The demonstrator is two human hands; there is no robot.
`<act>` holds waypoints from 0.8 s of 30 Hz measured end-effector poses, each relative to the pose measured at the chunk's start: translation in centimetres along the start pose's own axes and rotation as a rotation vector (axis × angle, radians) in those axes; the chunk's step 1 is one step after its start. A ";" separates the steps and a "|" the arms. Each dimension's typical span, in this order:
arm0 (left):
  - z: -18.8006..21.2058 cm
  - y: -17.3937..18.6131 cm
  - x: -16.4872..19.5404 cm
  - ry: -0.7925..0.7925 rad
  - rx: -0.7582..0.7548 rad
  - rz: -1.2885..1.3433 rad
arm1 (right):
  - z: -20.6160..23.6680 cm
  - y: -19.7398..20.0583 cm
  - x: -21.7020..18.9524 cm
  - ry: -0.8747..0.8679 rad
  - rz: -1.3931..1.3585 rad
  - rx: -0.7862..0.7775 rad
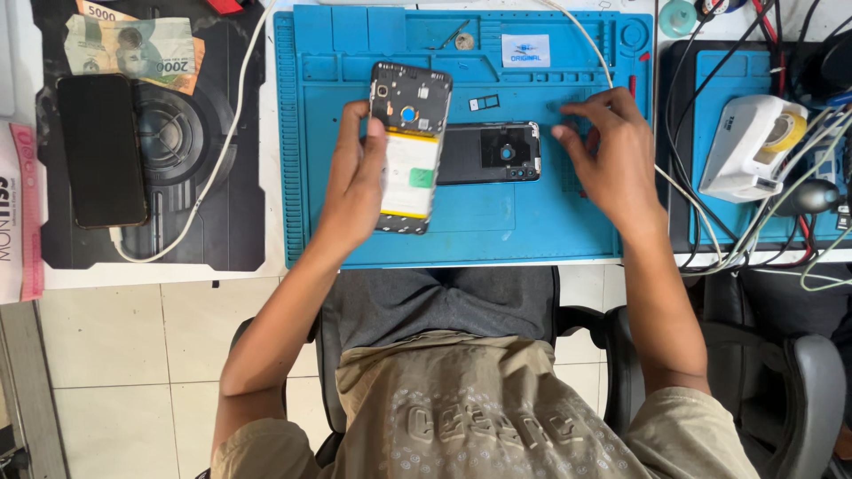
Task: The person disassembles a smartphone by prying off the back cover and using a screwdriver to remove internal screws. They handle the phone's battery, motherboard, and back cover while working on a blue mat.
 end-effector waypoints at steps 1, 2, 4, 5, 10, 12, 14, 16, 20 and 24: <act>0.0 0.4 0.1 -0.042 -0.036 -0.079 | 0.0 -0.3 -0.2 -0.010 -0.013 -0.001; 0.1 0.8 0.3 -0.081 -0.073 -0.159 | 0.0 -0.7 -0.5 -0.021 -0.027 -0.005; 0.4 1.1 0.8 -0.118 -0.184 -0.267 | -0.2 -1.4 -1.5 0.046 0.018 -0.008; 0.6 1.2 1.0 -0.120 -0.256 -0.294 | -0.5 -1.6 -2.0 0.080 0.041 -0.006; 1.0 1.0 2.5 -0.094 -0.516 -0.416 | -2.3 0.7 -3.6 -0.027 -0.163 0.109; 0.8 1.4 2.9 -0.118 -0.522 -0.432 | -2.4 2.7 -3.8 -0.078 -0.336 0.265; 0.4 1.7 2.8 -0.080 -0.476 -0.449 | -1.5 4.4 -4.0 -0.056 -0.446 0.463; 0.0 1.9 2.6 -0.084 -0.431 -0.459 | -0.8 4.9 -4.6 0.276 -0.152 0.495; -0.8 2.3 2.1 -0.182 -0.340 -0.504 | 1.0 4.5 -3.8 0.570 -0.040 0.430; -1.2 1.9 1.5 -0.235 -0.316 -0.571 | 2.1 4.9 -2.3 0.534 -0.069 0.544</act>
Point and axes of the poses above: each hand's wrist, its own z-axis away from the middle knuckle, its own y-axis out of the back of the hand, x = y × z, the point moved 3 cm from there along -z, towards the middle knuckle, and after that the axes turned 13 degrees about x, right-handed, at the moved point
